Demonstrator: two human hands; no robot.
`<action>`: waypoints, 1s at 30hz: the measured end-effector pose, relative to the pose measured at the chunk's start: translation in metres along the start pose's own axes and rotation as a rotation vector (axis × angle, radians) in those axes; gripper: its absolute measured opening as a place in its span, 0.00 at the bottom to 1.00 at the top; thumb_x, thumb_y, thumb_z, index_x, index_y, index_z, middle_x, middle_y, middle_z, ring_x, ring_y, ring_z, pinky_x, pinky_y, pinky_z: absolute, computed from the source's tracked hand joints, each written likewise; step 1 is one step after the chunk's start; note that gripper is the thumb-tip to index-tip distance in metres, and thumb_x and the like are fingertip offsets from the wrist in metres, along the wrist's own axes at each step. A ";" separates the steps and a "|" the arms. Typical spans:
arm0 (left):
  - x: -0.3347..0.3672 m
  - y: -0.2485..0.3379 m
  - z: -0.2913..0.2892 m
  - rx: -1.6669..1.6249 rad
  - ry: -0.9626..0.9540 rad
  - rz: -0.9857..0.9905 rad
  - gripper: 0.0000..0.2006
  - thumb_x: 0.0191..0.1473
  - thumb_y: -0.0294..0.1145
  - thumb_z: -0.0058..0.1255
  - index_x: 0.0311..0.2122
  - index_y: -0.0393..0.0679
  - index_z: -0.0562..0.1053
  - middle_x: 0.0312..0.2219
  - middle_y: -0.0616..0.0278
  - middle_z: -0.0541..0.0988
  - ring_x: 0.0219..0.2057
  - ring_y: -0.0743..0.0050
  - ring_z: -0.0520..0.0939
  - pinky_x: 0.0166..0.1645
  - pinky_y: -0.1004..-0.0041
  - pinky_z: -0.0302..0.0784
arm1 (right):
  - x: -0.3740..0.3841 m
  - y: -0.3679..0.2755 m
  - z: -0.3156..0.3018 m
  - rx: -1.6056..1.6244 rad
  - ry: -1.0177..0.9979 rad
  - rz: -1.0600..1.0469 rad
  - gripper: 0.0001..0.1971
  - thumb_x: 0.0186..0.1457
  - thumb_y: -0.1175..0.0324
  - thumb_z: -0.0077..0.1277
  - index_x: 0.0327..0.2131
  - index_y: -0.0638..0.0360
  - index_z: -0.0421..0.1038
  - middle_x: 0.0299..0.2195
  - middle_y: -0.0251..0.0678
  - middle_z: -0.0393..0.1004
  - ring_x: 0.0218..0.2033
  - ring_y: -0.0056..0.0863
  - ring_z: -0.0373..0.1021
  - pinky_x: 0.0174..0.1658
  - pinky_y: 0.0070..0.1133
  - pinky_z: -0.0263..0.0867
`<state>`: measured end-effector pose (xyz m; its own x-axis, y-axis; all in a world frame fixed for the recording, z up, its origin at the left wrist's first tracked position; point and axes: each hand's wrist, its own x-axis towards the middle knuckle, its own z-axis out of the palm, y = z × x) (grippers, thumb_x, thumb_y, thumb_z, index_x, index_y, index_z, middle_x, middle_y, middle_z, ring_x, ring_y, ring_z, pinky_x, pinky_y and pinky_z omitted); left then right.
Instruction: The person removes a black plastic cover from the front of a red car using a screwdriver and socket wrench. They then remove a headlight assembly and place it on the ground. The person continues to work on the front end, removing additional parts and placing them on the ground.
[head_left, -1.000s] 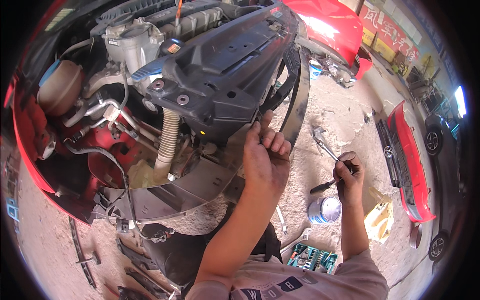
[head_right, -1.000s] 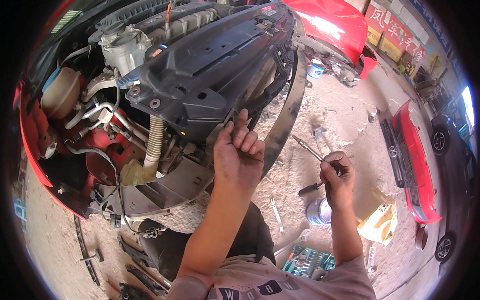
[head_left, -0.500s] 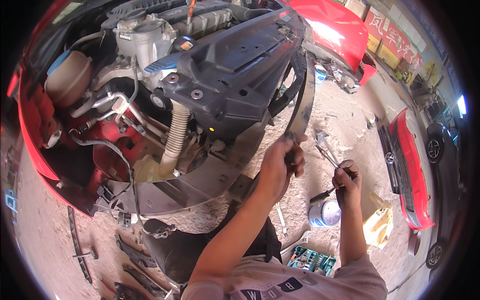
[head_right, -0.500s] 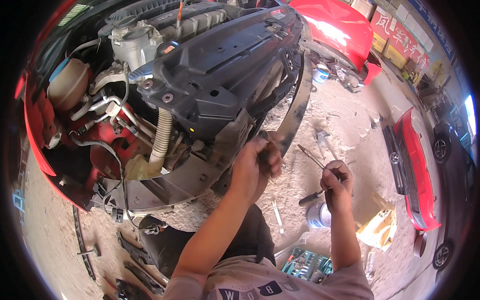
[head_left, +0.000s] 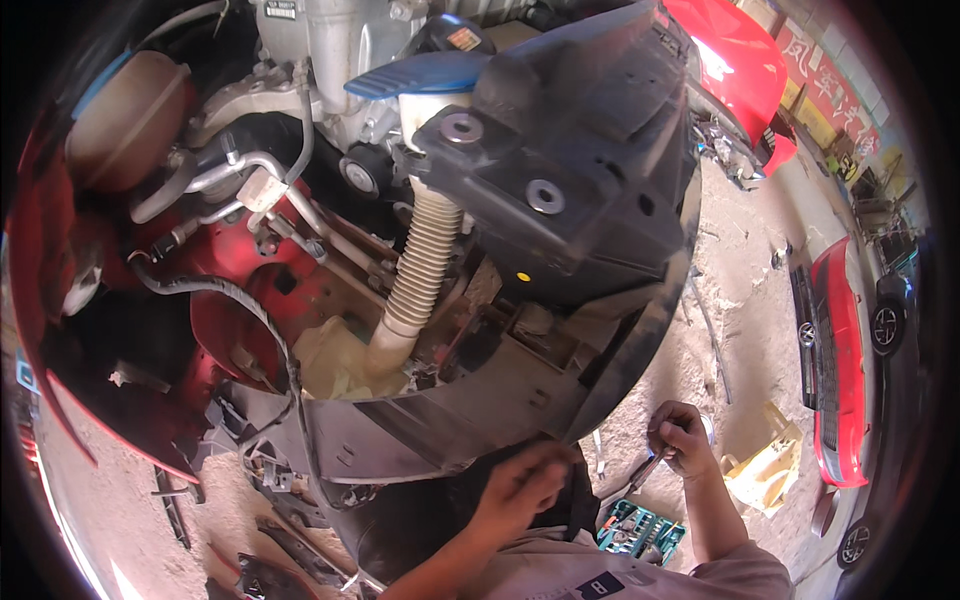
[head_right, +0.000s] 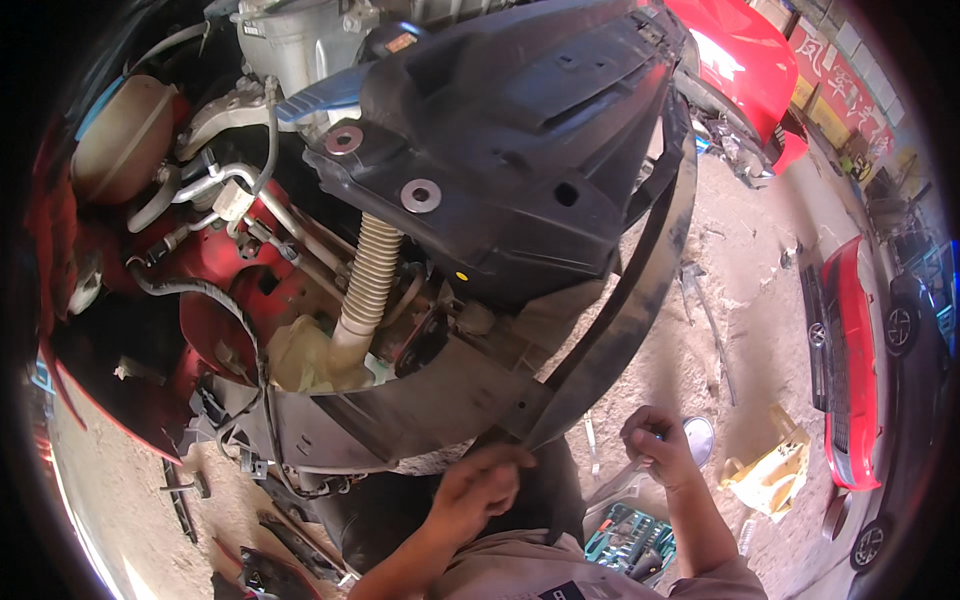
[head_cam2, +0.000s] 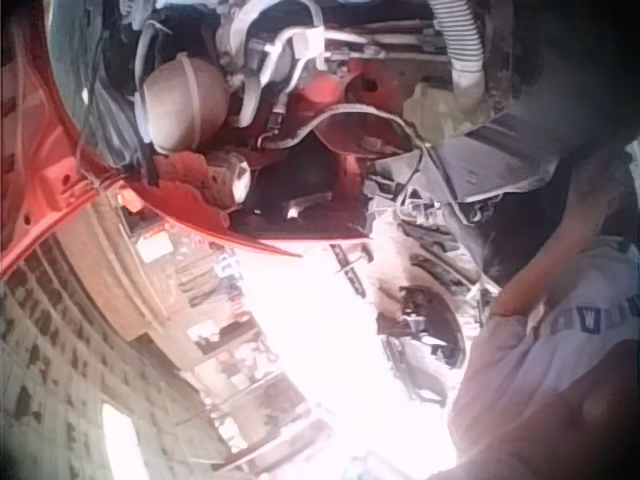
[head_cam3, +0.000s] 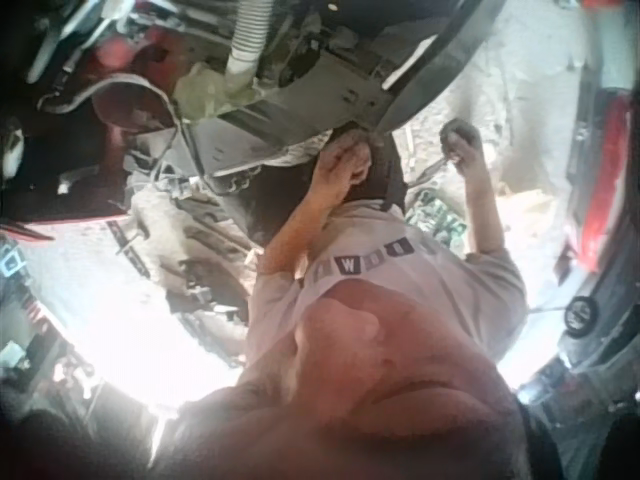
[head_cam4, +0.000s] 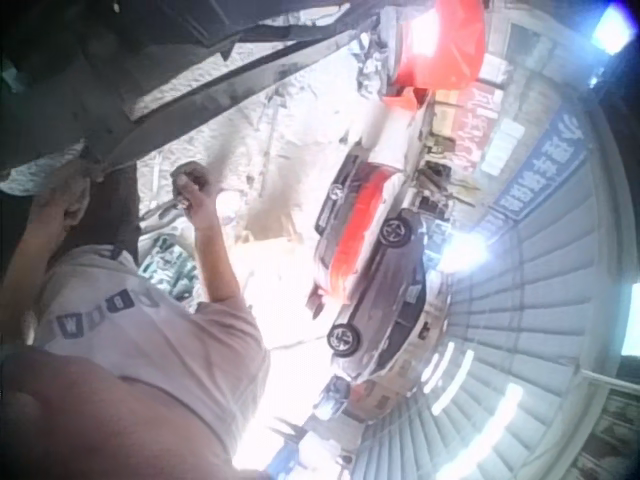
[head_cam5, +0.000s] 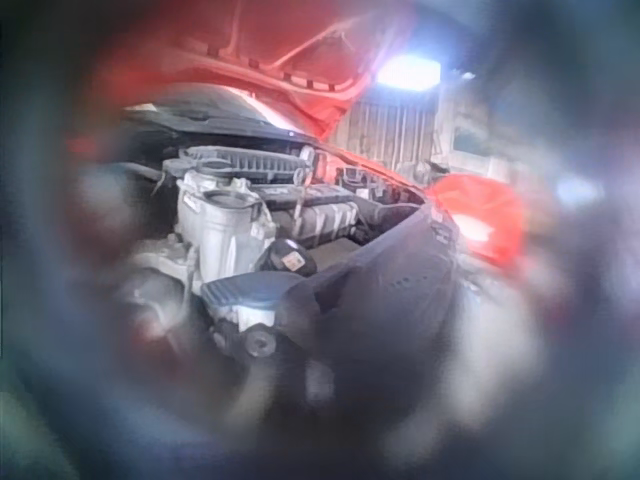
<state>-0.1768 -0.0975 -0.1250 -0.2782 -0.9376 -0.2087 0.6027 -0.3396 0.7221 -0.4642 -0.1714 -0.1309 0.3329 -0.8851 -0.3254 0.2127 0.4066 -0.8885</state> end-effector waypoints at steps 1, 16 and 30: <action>-0.009 -0.005 -0.016 -0.083 0.053 0.036 0.21 0.64 0.44 0.47 0.49 0.33 0.70 0.19 0.70 0.63 0.19 0.87 0.60 0.22 0.82 0.53 | 0.005 0.005 0.003 -0.016 -0.025 0.041 0.12 0.53 0.68 0.60 0.32 0.69 0.72 0.15 0.29 0.65 0.14 0.12 0.56 0.17 0.14 0.47; -0.033 -0.037 -0.057 0.291 0.588 0.385 0.17 0.56 0.42 0.61 0.41 0.41 0.70 0.28 0.65 0.77 0.25 0.79 0.74 0.25 0.77 0.68 | 0.042 0.024 0.018 -0.012 0.021 0.112 0.14 0.48 0.67 0.67 0.26 0.74 0.78 0.14 0.38 0.71 0.13 0.21 0.63 0.18 0.18 0.54; -0.030 -0.018 -0.053 0.143 0.456 0.301 0.09 0.59 0.30 0.55 0.41 0.36 0.75 0.35 0.64 0.78 0.36 0.78 0.75 0.42 0.75 0.71 | 0.034 0.018 0.033 0.055 0.032 0.151 0.10 0.55 0.71 0.59 0.30 0.72 0.76 0.13 0.29 0.65 0.13 0.13 0.56 0.17 0.14 0.48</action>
<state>-0.1395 -0.0677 -0.1664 0.2604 -0.9399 -0.2208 0.4894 -0.0687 0.8694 -0.4186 -0.1869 -0.1476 0.3352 -0.8196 -0.4646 0.2130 0.5463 -0.8100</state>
